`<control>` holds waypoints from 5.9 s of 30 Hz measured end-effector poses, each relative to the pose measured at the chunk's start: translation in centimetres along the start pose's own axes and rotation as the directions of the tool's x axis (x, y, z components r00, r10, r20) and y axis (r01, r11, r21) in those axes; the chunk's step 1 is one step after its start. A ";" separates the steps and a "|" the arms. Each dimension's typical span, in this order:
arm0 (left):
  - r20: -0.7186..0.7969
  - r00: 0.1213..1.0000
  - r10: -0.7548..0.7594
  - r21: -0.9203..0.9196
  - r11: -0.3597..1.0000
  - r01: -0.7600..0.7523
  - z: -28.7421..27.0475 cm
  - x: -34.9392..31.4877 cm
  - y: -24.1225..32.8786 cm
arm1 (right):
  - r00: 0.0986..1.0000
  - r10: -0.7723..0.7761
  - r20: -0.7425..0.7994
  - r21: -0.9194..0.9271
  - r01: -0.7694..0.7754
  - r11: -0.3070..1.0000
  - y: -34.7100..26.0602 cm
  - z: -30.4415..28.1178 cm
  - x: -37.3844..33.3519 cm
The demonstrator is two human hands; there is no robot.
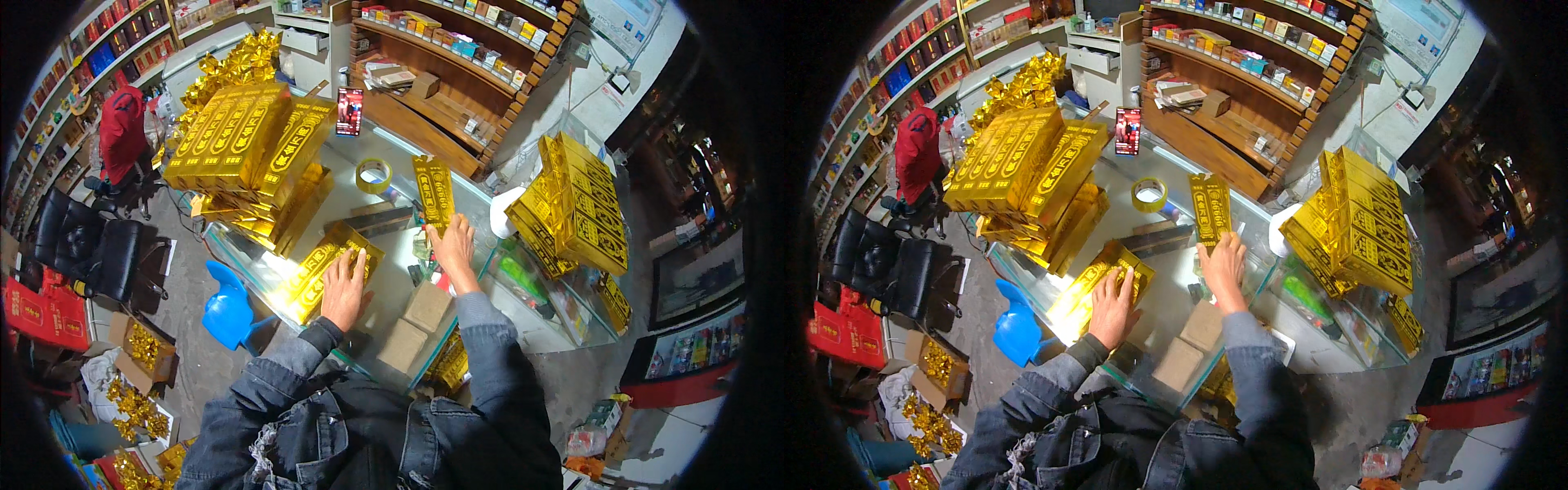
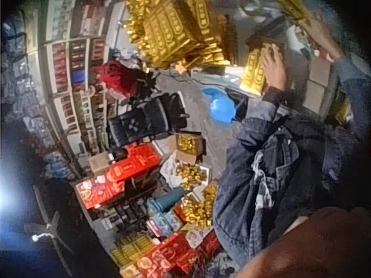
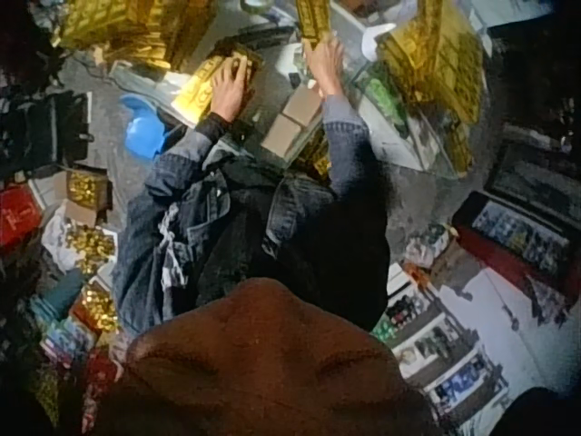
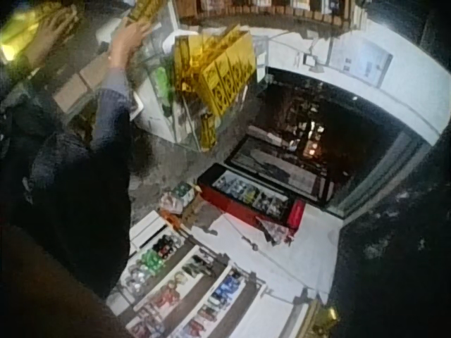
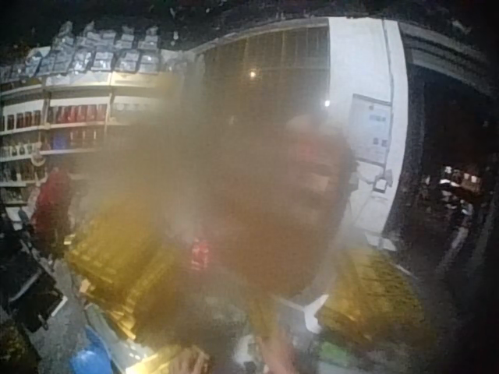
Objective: The person folds flat gold-colored paper sheets into rectangular bar shapes and stacks them on a glass counter. The person repeatedly folds edges and aligns the bars, handling them one at a time and placing finished bars into a growing stack.
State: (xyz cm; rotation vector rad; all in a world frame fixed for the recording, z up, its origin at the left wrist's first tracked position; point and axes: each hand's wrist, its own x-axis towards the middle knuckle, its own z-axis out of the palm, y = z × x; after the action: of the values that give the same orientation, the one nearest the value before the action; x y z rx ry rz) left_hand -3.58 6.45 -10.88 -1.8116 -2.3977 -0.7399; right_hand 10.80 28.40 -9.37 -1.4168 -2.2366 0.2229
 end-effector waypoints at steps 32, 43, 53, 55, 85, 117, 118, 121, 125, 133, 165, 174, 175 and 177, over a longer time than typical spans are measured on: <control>0.152 0.986 -0.064 -0.787 0.596 0.160 -4.7 4.1 2.7 | 0.749 0.011 0.663 0.504 -0.457 0.733 -0.4 -7.0 3.4; 0.473 0.879 0.061 -0.881 0.011 0.473 -7.6 5.1 3.9 | 0.844 -0.243 0.478 0.862 -0.396 0.317 -5.4 -9.3 -11.3; 0.370 0.796 0.479 -0.780 -0.305 0.546 -8.5 1.9 2.3 | 0.955 -0.220 -0.198 0.628 0.296 0.720 -8.0 -16.2 -7.8; 0.415 0.738 0.532 -0.694 -0.340 0.635 -8.5 0.8 2.5 | 0.879 -0.310 -0.363 0.504 0.465 0.728 -8.9 -18.1 -5.6; 0.478 0.561 0.676 -0.728 -0.052 0.683 -9.8 -0.2 0.6 | 0.764 -0.437 0.474 0.807 -0.179 0.563 -7.0 -21.2 -4.5; 0.415 0.906 0.085 -0.879 0.295 0.375 -9.8 1.3 5.2 | 0.799 -0.331 0.502 0.761 -0.226 0.608 -6.9 -17.5 -6.3; 0.361 0.929 0.081 -0.907 0.260 0.330 -9.3 1.1 5.5 | 0.820 -0.294 0.491 0.810 -0.307 0.499 -6.8 -17.2 -6.4; 0.455 0.884 0.104 -0.866 0.284 0.413 -7.7 0.0 5.2 | 0.952 -0.160 0.262 0.895 -0.177 0.409 -6.5 -16.4 -5.5; 0.632 0.751 0.191 -0.761 0.334 0.556 -6.4 -0.8 4.5 | 0.994 -0.013 0.109 0.864 -0.088 0.495 -5.2 -16.7 -4.8; -0.143 0.977 0.158 -0.632 0.745 -0.213 -6.1 1.6 7.4 | 0.990 -0.135 0.045 0.637 0.075 0.767 -8.7 -15.8 -9.4; -0.367 0.872 0.325 -0.531 0.697 -0.483 -10.1 2.3 7.3 | 0.881 -0.434 -0.190 0.599 0.454 0.659 -6.9 -18.3 -9.6; -0.411 0.808 0.423 -0.408 0.707 -0.578 -9.5 2.2 7.3 | 0.826 -0.250 0.506 0.774 -0.307 0.554 -6.5 -17.8 -9.3; -0.423 0.816 0.394 -0.437 0.701 -0.564 -9.4 2.1 7.3 | 0.834 -0.256 0.489 0.786 -0.294 0.544 -6.5 -17.9 -9.4; -0.430 0.841 0.327 -0.495 0.693 -0.523 -9.3 1.8 7.5 | 0.853 -0.237 0.464 0.753 -0.239 0.614 -6.6 -17.9 -9.4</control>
State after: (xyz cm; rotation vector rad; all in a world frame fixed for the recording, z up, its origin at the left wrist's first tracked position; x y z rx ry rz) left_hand 0.51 5.87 0.45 -2.1237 -1.5146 -1.6978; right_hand 17.24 14.99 5.82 -0.8784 -2.0248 1.5813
